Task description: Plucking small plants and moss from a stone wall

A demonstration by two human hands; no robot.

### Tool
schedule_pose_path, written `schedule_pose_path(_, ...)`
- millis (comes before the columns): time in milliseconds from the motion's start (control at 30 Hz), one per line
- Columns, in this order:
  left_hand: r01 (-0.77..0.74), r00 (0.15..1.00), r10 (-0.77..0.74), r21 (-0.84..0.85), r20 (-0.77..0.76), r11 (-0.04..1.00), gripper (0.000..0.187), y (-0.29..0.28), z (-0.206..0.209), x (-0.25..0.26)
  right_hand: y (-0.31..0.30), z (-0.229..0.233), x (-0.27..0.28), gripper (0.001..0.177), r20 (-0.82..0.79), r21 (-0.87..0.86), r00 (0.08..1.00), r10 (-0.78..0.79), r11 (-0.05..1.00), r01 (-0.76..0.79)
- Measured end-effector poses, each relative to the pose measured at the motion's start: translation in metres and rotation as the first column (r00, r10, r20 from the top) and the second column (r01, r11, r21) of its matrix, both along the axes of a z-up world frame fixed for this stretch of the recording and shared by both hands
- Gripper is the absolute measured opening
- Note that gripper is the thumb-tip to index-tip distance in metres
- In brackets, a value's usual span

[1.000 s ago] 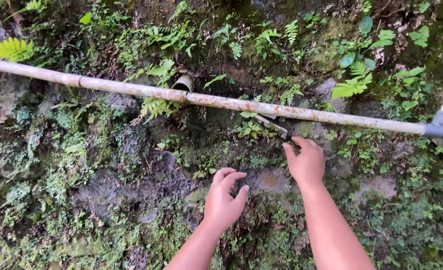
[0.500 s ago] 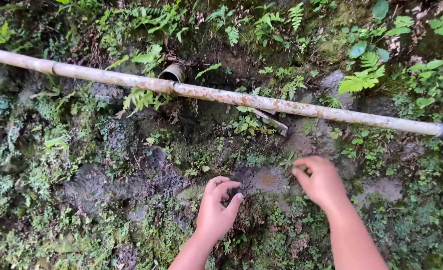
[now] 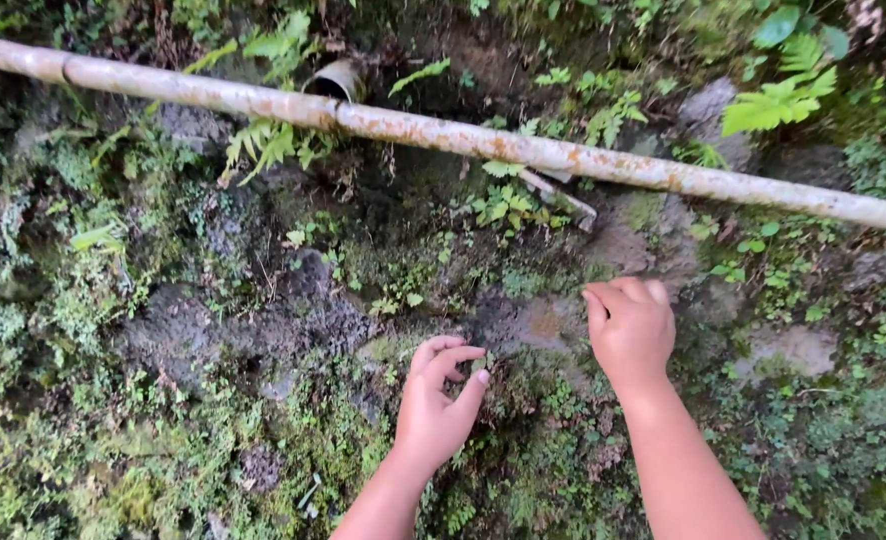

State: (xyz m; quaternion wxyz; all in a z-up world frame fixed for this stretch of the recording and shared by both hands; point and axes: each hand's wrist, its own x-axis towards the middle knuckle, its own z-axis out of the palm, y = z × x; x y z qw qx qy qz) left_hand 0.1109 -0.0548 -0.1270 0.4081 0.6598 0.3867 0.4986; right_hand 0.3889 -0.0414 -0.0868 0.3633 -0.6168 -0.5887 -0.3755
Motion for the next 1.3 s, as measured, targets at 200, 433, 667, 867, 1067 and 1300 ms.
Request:
schedule_pose_path(200, 0.014, 0.997, -0.021, -0.087, -0.080, 0.996, 0.032, -0.010, 0.010, -0.003, -0.016, 0.007, -0.011, 0.021, -0.126, -0.205, 0.987, 0.103, 0.970, -0.127)
schedule_pose_path(433, -0.037, 0.982, 0.017, -0.102, -0.188, 0.994, 0.034, -0.003, -0.018, -0.014, -0.118, 0.002, -0.021, 0.023, -0.489, -0.211, 0.872, 0.011, 0.969, -0.131)
schedule_pose_path(667, 0.018, 0.995, -0.019, -0.009, -0.097, 1.000, 0.027, -0.012, -0.028, 0.035, -0.063, -0.025, -0.020, 0.035, -0.212, -0.372, 0.977, -0.031, 0.927, -0.051)
schedule_pose_path(867, 0.044, 0.997, -0.045, -0.019, -0.065, 0.999, 0.027, -0.012, -0.039, 0.045, -0.031, -0.054, -0.002, 0.020, -0.252, -0.150, 0.953, 0.166, 0.967, -0.208)
schedule_pose_path(1067, 0.030, 0.999, -0.033, -0.088, -0.034, 0.996, 0.026, -0.018, -0.041, 0.040, -0.066, -0.059, -0.023, 0.013, -0.364, 0.095, 0.898, 0.247, 0.969, -0.227)
schedule_pose_path(1300, -0.020, 0.997, 0.006, -0.179, -0.077, 0.984, 0.024, -0.033, -0.033, 0.041, -0.095, -0.023, -0.060, 0.046, -0.853, -0.229, 0.485, -0.194, 0.973, -0.013)
